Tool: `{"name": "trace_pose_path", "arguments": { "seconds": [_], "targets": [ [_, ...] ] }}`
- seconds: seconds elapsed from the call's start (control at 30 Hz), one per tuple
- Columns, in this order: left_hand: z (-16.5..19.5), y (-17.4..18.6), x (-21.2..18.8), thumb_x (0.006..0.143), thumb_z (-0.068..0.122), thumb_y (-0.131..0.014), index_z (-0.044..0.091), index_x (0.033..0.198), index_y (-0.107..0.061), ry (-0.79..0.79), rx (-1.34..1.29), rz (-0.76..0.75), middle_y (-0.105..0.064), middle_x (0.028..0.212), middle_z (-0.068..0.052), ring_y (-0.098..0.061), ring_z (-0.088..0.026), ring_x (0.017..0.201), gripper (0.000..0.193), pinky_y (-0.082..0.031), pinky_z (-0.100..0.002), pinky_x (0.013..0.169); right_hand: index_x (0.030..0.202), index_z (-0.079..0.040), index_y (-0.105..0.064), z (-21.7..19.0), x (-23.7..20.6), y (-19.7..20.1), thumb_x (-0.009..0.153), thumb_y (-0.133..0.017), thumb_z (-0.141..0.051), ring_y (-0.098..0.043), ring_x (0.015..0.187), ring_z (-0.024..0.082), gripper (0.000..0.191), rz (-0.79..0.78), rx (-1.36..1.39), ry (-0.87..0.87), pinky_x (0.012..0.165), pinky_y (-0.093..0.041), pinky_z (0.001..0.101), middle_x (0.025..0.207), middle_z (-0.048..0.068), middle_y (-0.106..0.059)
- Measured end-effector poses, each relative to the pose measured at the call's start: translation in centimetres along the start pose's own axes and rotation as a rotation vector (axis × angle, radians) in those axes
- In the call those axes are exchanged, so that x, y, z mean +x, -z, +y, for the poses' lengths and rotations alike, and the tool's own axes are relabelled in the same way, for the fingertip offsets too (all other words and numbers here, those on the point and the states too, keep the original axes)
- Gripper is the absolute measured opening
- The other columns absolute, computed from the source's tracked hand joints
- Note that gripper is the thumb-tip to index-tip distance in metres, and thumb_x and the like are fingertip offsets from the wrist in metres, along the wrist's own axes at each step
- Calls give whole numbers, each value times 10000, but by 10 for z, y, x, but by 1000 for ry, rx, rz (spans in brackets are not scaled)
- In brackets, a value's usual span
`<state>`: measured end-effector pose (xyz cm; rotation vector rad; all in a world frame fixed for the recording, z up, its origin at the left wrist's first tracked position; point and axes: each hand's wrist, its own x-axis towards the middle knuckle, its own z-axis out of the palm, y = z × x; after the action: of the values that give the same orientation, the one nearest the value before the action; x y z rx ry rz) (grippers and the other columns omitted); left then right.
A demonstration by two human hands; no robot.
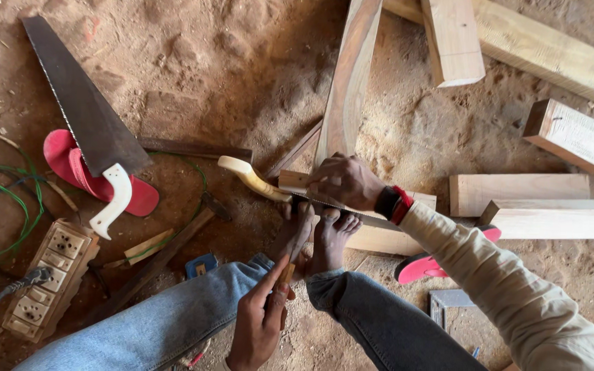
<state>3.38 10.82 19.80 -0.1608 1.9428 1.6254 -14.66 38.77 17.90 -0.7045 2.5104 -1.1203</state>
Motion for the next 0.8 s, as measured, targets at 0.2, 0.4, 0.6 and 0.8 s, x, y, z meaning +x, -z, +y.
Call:
{"name": "trace_pose_path", "arguments": {
  "seconds": [0.2, 0.4, 0.6, 0.8],
  "targets": [
    [0, 0, 3, 1028, 196, -513, 173, 1525, -507, 0, -53, -5, -701, 743, -41, -471, -58, 450, 497, -411, -268, 387, 1079, -199, -800, 11, -5, 0, 923, -722, -323, -659, 886, 169, 214, -51, 78, -203, 775, -549, 330, 1002, -10, -767],
    [0, 0, -3, 1036, 195, -499, 181, 1524, -509, 50, -32, -54, -704, 754, -34, -459, -54, 441, 488, -412, -255, 384, 998, -155, -800, 13, -13, 0, 881, -776, -314, -597, 998, 220, 199, 47, -111, 132, 935, -456, 411, 1014, 26, -695],
    [-1, -1, -7, 1050, 186, -477, 175, 1527, -504, 68, -84, -85, -703, 773, -45, -456, -49, 446, 478, -400, -256, 373, 949, -149, -790, 14, -23, -6, 838, -810, -281, -551, 1073, 271, 174, 40, -70, 31, 960, -438, 427, 1021, 49, -672],
    [-6, -19, 25, 1067, 155, -457, 163, 1526, -513, -144, 45, 9, -738, 1225, -36, -519, -71, 409, 463, -464, -281, 322, 983, -190, -762, 44, -22, 1, 916, -802, -262, -607, 1133, 207, 107, 102, -105, 55, 1015, -482, 381, 1112, 7, -690]
  ]
}}
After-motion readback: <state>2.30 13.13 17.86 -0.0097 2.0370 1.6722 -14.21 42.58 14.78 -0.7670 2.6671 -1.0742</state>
